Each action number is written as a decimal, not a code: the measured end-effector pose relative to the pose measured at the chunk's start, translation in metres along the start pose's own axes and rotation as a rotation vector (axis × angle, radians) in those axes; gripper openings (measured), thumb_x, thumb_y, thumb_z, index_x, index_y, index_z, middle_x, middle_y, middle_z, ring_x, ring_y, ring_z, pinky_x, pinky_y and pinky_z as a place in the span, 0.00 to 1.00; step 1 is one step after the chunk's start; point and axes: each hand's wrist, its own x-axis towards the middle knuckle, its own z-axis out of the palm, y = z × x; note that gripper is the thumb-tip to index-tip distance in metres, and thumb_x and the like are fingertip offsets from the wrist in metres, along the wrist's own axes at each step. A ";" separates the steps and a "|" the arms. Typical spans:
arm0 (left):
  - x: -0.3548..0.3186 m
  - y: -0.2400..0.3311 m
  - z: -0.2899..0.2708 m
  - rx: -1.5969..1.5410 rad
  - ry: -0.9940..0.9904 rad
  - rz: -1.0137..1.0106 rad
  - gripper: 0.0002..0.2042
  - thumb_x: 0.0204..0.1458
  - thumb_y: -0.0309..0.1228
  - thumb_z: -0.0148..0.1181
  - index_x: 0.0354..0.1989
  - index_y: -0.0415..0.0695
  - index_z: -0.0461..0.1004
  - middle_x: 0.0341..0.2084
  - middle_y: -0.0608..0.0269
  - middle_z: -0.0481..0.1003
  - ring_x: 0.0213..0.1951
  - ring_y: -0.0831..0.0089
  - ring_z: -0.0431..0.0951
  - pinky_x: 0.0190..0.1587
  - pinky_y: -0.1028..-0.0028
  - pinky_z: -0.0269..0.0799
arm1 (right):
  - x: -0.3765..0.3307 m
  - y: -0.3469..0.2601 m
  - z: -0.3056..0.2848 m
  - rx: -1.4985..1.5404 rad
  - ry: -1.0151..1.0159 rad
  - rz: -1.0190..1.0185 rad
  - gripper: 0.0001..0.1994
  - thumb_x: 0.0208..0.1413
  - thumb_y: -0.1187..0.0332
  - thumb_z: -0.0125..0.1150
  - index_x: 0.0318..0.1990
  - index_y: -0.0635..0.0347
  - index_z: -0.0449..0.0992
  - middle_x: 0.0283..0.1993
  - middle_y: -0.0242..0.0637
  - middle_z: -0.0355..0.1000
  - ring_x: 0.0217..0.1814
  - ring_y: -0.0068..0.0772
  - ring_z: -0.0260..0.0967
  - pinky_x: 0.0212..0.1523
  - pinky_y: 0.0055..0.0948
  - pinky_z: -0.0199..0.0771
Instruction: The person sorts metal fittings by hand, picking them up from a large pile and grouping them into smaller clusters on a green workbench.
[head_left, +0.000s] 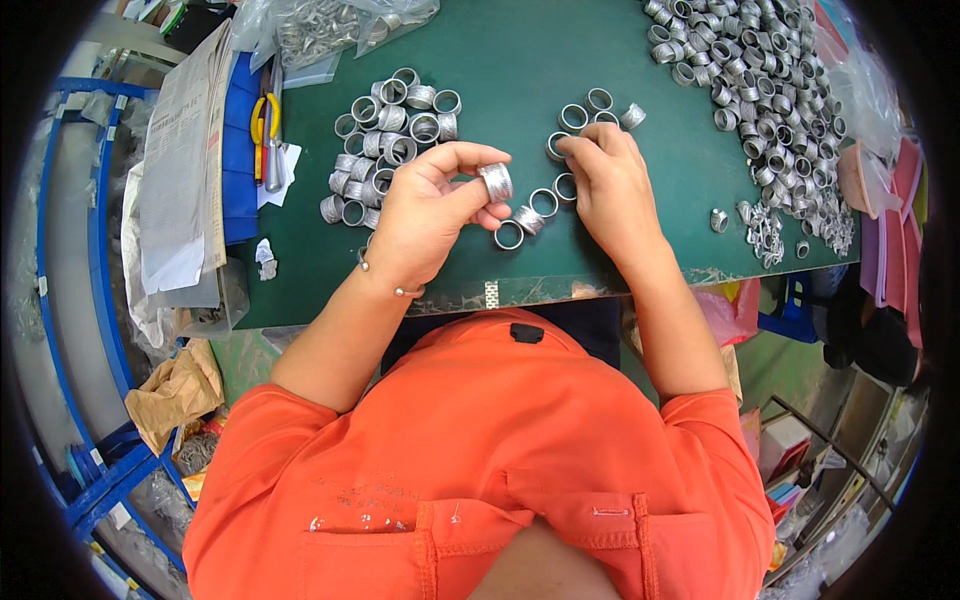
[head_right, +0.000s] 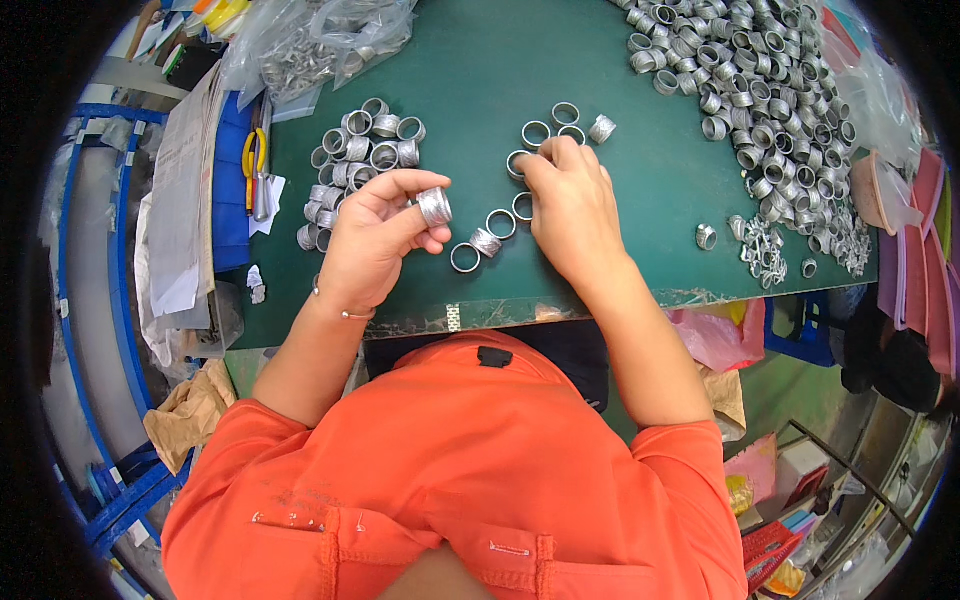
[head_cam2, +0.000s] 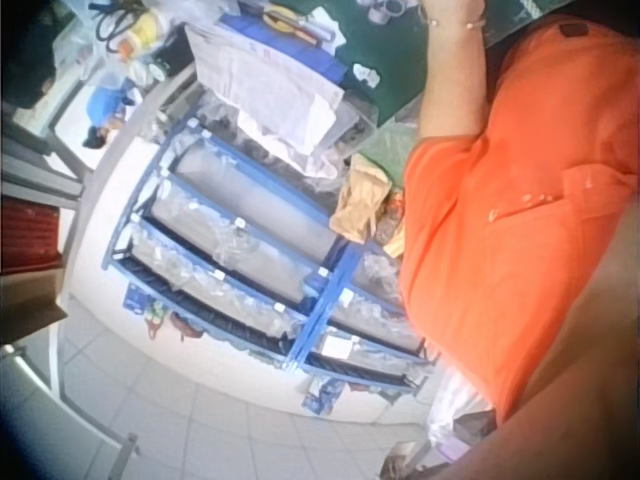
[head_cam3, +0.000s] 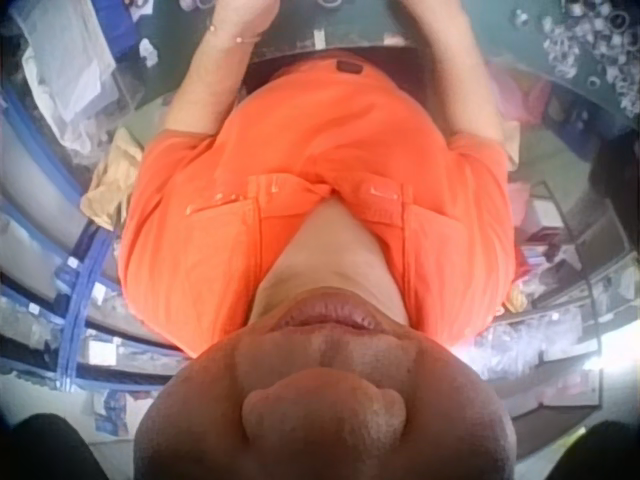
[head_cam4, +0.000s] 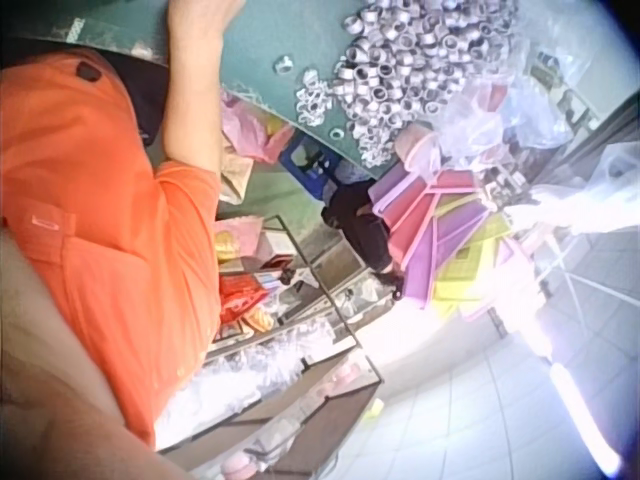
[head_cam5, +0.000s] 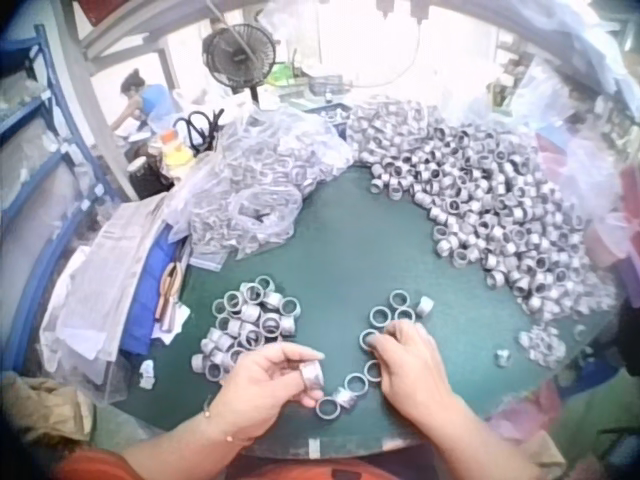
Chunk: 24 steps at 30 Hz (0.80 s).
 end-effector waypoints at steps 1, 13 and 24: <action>-0.001 0.002 0.001 -0.002 -0.003 -0.013 0.11 0.54 0.18 0.52 0.46 0.35 0.73 0.31 0.61 0.74 0.30 0.78 0.77 0.32 0.82 0.74 | 0.001 0.002 0.002 0.016 -0.048 0.048 0.07 0.44 0.78 0.62 0.33 0.61 0.77 0.35 0.38 0.68 0.41 0.43 0.67 0.42 0.38 0.69; -0.004 0.000 0.011 -0.078 -0.155 0.049 0.15 0.52 0.19 0.55 0.49 0.33 0.70 0.37 0.58 0.75 0.36 0.74 0.77 0.39 0.77 0.75 | -0.026 -0.013 -0.016 1.344 0.026 0.369 0.17 0.49 0.83 0.64 0.43 0.64 0.64 0.45 0.45 0.71 0.42 0.29 0.73 0.41 0.25 0.77; -0.009 0.000 0.019 -0.050 -0.194 0.041 0.16 0.52 0.19 0.57 0.50 0.33 0.69 0.39 0.56 0.74 0.38 0.73 0.77 0.41 0.76 0.75 | -0.034 -0.023 -0.015 1.378 0.066 0.213 0.24 0.44 0.86 0.66 0.49 0.64 0.64 0.45 0.45 0.67 0.43 0.32 0.72 0.43 0.30 0.78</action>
